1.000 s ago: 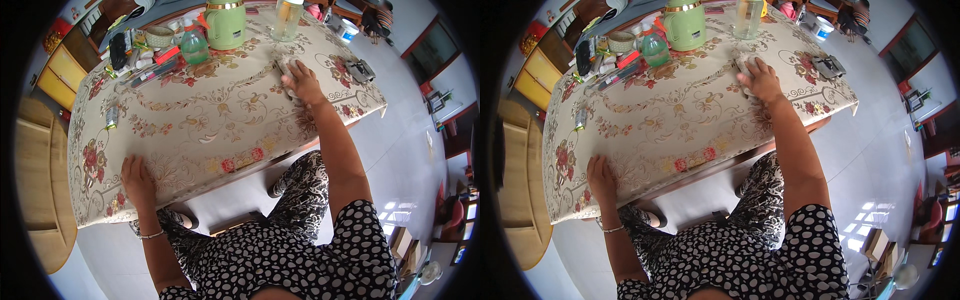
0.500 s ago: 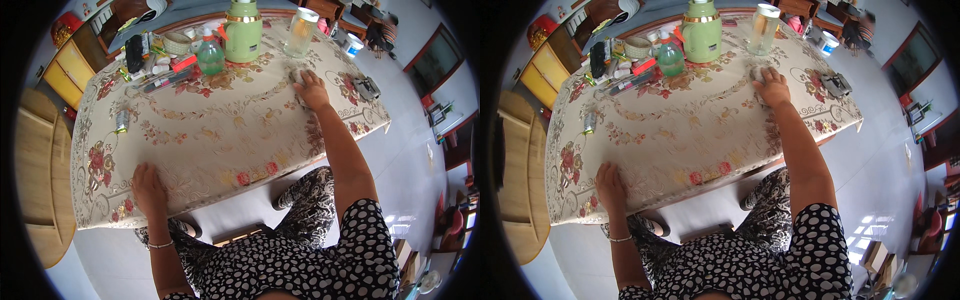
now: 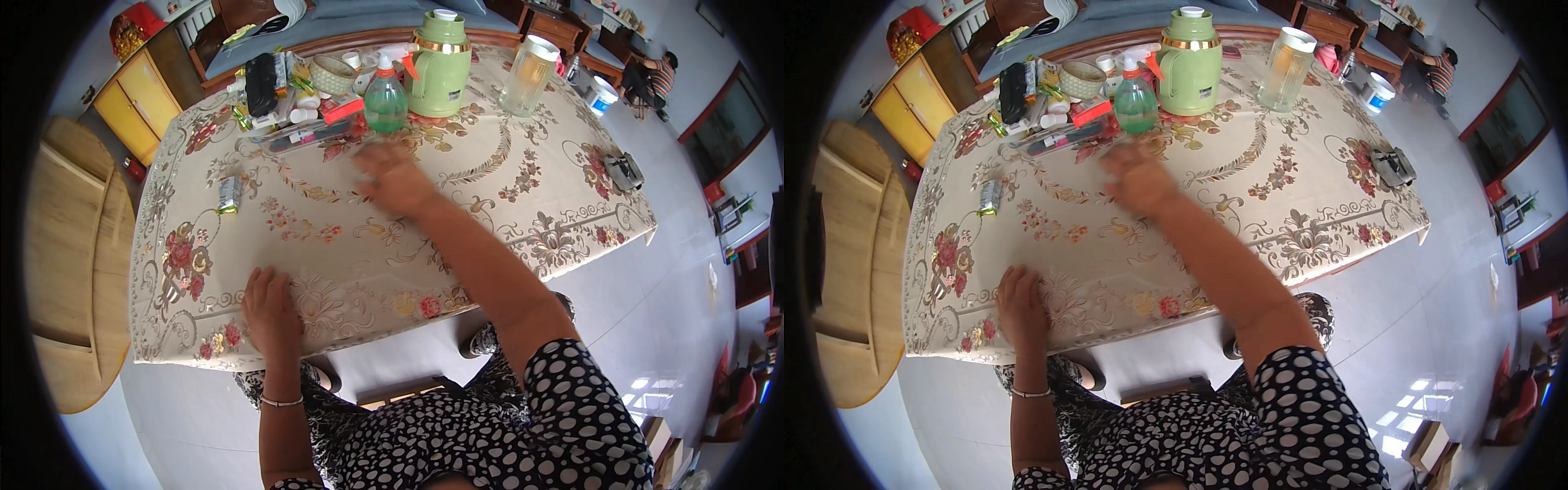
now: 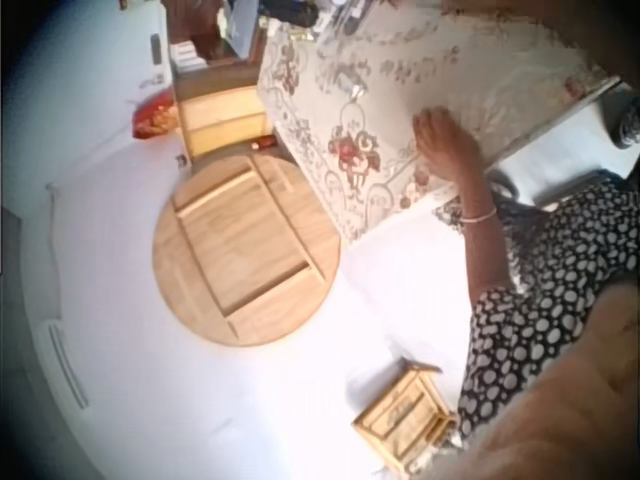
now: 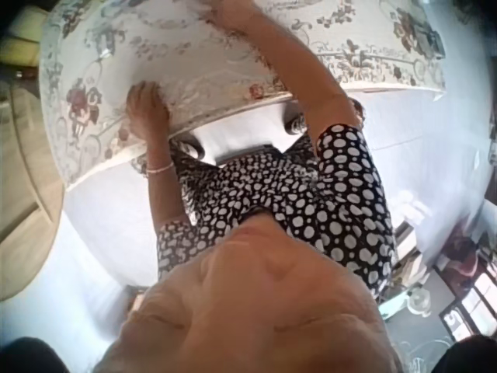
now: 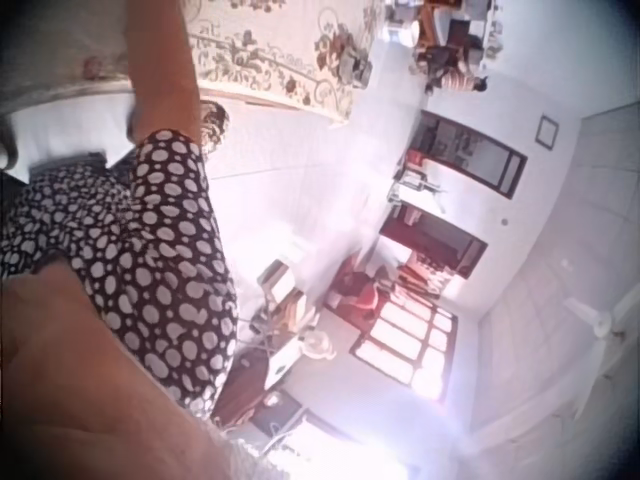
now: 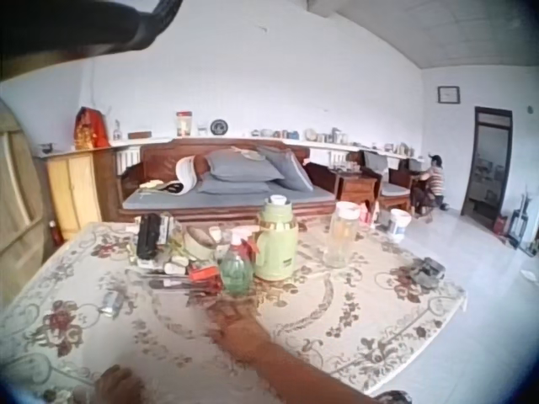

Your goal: The person wipes a floral-patterned tablecloth with a cloth, moving items like a green thermos, a glass jar, and oranges to reach different areas. They fold the cloth and continue wiping the surface systematically.

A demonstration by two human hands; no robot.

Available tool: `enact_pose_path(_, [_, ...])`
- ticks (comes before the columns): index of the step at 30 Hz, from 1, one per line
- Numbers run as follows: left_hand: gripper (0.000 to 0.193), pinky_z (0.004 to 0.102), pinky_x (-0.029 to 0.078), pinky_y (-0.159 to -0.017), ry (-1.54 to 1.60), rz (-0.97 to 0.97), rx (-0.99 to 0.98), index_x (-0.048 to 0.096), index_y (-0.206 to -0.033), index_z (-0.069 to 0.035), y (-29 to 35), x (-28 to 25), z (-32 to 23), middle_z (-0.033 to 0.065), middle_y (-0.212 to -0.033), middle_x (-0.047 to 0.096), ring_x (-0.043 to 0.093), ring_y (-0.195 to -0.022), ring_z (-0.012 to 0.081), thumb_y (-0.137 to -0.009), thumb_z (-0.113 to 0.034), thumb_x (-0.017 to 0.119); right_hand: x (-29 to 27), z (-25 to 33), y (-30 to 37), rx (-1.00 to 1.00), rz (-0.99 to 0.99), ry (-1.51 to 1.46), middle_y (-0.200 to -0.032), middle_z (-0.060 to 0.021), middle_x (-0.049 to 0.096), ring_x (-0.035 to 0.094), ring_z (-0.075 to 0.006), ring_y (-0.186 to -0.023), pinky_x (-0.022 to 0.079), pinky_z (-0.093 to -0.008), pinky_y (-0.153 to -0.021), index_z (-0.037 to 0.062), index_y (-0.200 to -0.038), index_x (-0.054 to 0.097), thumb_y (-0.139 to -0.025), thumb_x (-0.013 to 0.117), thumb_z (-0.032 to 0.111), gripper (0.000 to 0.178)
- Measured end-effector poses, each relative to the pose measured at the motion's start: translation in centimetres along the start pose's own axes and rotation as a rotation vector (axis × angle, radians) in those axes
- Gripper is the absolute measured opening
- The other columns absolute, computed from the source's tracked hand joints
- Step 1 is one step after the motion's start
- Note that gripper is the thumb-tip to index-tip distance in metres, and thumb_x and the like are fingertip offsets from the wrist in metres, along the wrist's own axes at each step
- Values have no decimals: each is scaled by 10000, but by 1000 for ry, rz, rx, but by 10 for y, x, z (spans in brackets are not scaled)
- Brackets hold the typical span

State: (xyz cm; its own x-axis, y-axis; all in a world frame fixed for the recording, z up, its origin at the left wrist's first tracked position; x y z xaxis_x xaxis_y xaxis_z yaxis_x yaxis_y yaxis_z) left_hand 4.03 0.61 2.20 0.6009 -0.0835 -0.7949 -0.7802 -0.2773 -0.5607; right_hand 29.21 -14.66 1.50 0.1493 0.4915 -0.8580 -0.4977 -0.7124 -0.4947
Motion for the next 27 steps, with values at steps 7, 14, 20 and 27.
enact_pose_path(7, [136, 453, 409, -934, 22, -24, 14, 594, -996, -21, -3, 3, 6, 155, -1090, 602, 536, -1093, 355, -888, -73, 529, 39, 178, -21, -313, 43, -155, -1255, -67, 519, 446, -286, -1201, 349, -401, -1043, 134, -1169, 567, -798, 650, 289, 410])
enact_pose_path(14, [146, 455, 391, -941, 64, -8, -35, 564, -1022, -37, 1, 3, 12, 140, -1154, 558, 505, -1112, 351, -881, -65, 539, 20, 100, -7, -184, -43, -180, -1233, -28, 526, 462, -268, -1184, 398, -401, -991, 165, -1107, 603, -800, 618, 321, 345])
enact_pose_path(20, [135, 446, 408, -924, 75, -2, -46, 582, -999, -19, 0, 2, 11, 145, -1145, 563, 522, -1087, 348, -870, -49, 555, -10, -35, 23, 107, 42, -5, -1338, -53, 482, 407, -265, -1262, 370, -400, -1033, 156, -1245, 561, -852, 592, 348, 438])
enact_pose_path(27, [117, 444, 419, -914, 80, 28, -75, 586, -973, -3, -3, 6, 9, 155, -1137, 565, 531, -1070, 351, -864, -26, 550, -59, -150, 59, 476, 47, 85, -1353, -65, 474, 405, -274, -1272, 367, -403, -1040, 143, -1281, 533, -871, 574, 362, 467])
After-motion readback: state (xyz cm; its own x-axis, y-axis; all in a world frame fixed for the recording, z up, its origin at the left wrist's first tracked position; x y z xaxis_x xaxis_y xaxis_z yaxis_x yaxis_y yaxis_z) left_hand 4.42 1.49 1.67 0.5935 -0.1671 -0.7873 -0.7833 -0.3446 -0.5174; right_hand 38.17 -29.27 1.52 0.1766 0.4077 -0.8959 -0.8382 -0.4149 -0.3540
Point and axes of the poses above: each hand's wrist, its own y-axis away from the middle knuckle, its own x-axis out of the palm, z = x × y, the point moved 6 cm from there along -y, towards the middle knuckle
